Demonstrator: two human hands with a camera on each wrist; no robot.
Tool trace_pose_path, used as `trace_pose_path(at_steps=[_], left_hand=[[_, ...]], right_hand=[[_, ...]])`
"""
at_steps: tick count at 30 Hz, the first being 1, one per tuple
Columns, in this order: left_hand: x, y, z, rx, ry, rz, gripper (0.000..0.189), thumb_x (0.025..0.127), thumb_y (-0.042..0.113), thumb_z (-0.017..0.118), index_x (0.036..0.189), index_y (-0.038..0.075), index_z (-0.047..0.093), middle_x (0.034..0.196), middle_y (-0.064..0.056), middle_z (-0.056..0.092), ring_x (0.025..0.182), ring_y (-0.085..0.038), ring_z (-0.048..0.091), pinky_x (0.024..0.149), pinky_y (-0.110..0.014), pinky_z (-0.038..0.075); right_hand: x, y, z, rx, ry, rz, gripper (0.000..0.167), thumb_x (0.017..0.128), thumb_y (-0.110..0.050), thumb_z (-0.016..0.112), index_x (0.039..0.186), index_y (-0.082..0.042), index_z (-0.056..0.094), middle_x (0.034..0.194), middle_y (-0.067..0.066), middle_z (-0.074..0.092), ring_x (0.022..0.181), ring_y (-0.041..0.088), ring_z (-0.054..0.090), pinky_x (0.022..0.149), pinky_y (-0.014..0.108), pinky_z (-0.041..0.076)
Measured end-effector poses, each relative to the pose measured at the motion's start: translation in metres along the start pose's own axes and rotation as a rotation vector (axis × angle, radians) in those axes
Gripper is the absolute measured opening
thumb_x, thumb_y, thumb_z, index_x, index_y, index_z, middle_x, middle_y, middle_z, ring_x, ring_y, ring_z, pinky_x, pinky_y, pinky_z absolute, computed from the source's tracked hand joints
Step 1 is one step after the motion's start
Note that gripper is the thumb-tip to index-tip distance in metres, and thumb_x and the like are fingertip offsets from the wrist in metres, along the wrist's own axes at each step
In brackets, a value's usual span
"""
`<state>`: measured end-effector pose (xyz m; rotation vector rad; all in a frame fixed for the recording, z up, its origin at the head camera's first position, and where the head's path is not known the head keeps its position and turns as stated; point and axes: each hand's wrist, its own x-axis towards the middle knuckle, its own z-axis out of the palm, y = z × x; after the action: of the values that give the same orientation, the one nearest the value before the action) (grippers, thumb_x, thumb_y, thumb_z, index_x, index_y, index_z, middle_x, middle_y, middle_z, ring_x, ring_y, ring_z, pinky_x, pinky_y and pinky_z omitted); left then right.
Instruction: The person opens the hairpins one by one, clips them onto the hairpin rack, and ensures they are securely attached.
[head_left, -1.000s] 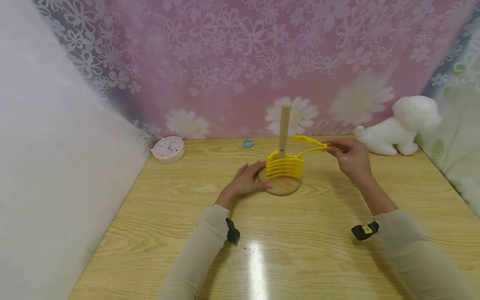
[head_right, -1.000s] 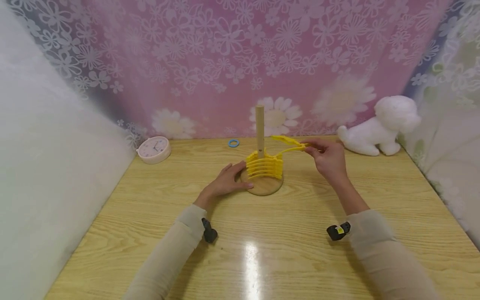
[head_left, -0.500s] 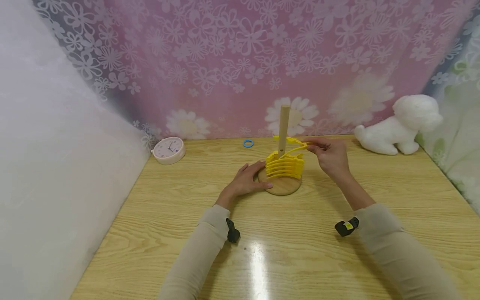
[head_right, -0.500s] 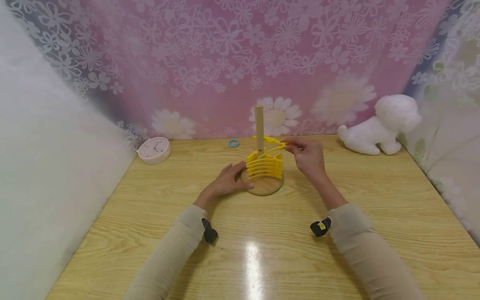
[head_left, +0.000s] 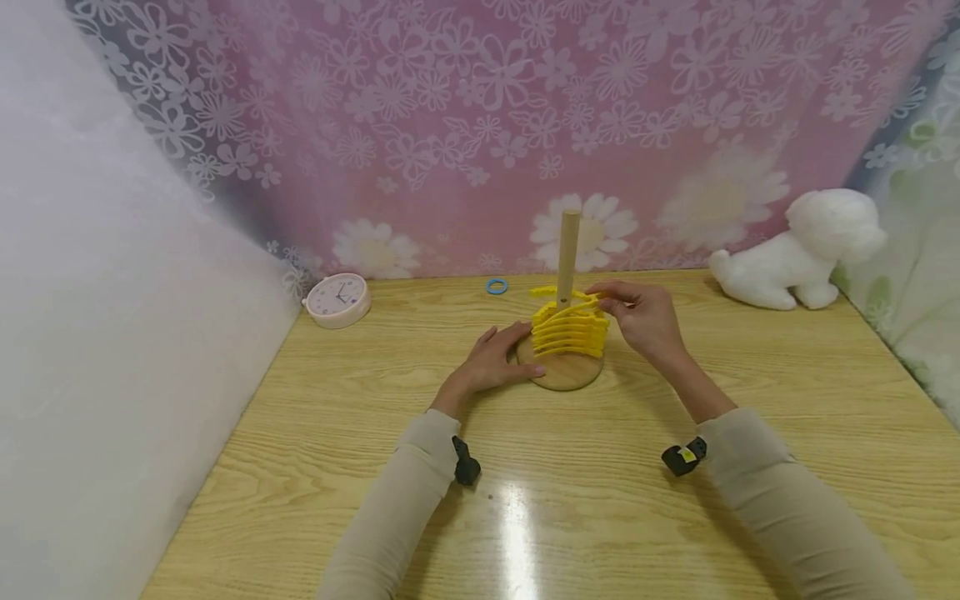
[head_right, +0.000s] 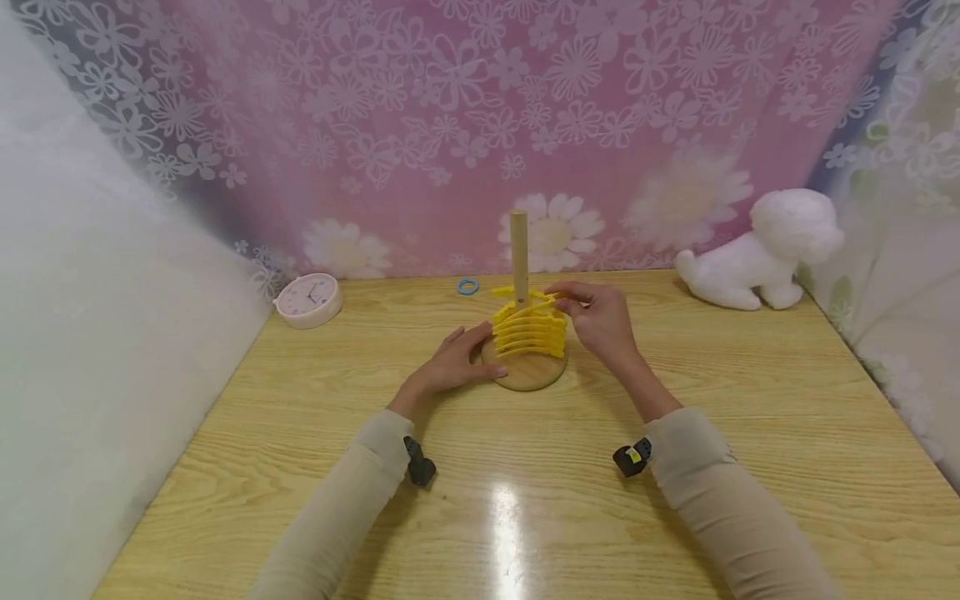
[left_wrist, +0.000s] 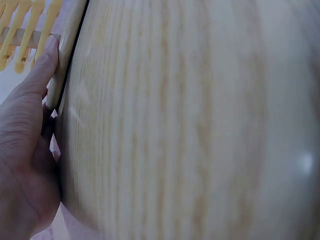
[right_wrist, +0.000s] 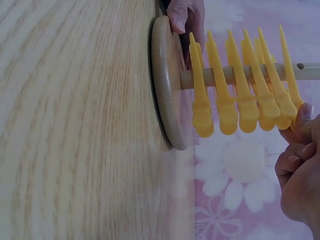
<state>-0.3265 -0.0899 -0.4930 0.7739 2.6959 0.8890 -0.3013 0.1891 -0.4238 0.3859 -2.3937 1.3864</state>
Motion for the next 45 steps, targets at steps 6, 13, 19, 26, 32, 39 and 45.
trace_pose_path(at_steps=[6,13,19,26,32,39,45], left_hand=[[0.001,0.001,0.0,0.001,-0.008,-0.003,0.09,0.093,0.058,0.072,0.166,0.025,0.03,0.171,0.004,0.028,0.158,-0.007,0.017,0.129,-0.032,-0.002],[0.001,0.003,-0.002,0.002,0.009,-0.002,0.089,0.093,0.058,0.072,0.165,0.026,0.031,0.17,0.005,0.03,0.158,-0.009,0.019,0.13,-0.034,0.0],[0.0,0.003,-0.002,-0.012,0.014,-0.006,0.09,0.092,0.058,0.073,0.165,0.026,0.032,0.17,0.004,0.03,0.158,-0.01,0.018,0.13,-0.033,0.0],[0.0,0.001,-0.001,-0.003,0.024,-0.001,0.089,0.092,0.058,0.072,0.165,0.027,0.033,0.17,0.004,0.031,0.158,-0.008,0.018,0.129,-0.033,0.0],[-0.001,0.0,0.0,-0.007,0.024,0.001,0.089,0.092,0.059,0.072,0.165,0.025,0.033,0.17,0.003,0.032,0.158,-0.009,0.019,0.13,-0.034,0.001],[-0.001,0.001,0.0,-0.017,0.023,0.014,0.086,0.093,0.056,0.073,0.164,0.026,0.034,0.168,0.004,0.034,0.158,-0.009,0.019,0.13,-0.035,0.0],[-0.001,0.001,0.002,-0.01,0.031,0.032,0.084,0.093,0.056,0.073,0.163,0.026,0.037,0.166,0.004,0.038,0.158,-0.014,0.022,0.13,-0.037,0.0]], right_hand=[[-0.001,0.0,-0.001,-0.022,-0.02,0.012,0.019,0.1,-0.011,0.07,0.116,-0.012,0.081,0.109,0.015,0.078,0.037,0.009,0.023,0.034,0.025,0.022],[0.0,-0.004,-0.005,-0.012,-0.056,0.014,0.02,0.101,-0.012,0.069,0.117,-0.014,0.081,0.109,0.014,0.078,0.045,0.003,0.047,0.035,0.026,0.022],[0.0,-0.004,-0.007,-0.025,-0.096,-0.004,0.021,0.102,-0.011,0.068,0.119,-0.013,0.08,0.113,0.017,0.077,0.078,0.017,0.074,0.036,0.026,0.026],[0.0,-0.003,-0.011,-0.026,-0.156,-0.027,0.023,0.103,-0.016,0.068,0.123,-0.017,0.078,0.128,0.007,0.073,0.11,0.026,0.07,0.075,0.013,0.055],[-0.001,0.0,-0.014,0.018,-0.214,-0.019,0.028,0.103,-0.016,0.067,0.13,-0.013,0.074,0.135,0.007,0.07,0.119,0.028,0.066,0.078,0.015,0.057],[-0.004,0.001,-0.018,0.031,-0.264,-0.028,0.035,0.104,-0.021,0.068,0.137,-0.013,0.069,0.14,0.011,0.066,0.112,0.029,0.07,0.082,0.021,0.059],[-0.007,-0.002,-0.022,0.114,-0.317,0.041,0.04,0.104,-0.026,0.068,0.142,-0.015,0.066,0.141,0.009,0.065,0.046,0.016,0.047,0.039,0.027,0.038]])
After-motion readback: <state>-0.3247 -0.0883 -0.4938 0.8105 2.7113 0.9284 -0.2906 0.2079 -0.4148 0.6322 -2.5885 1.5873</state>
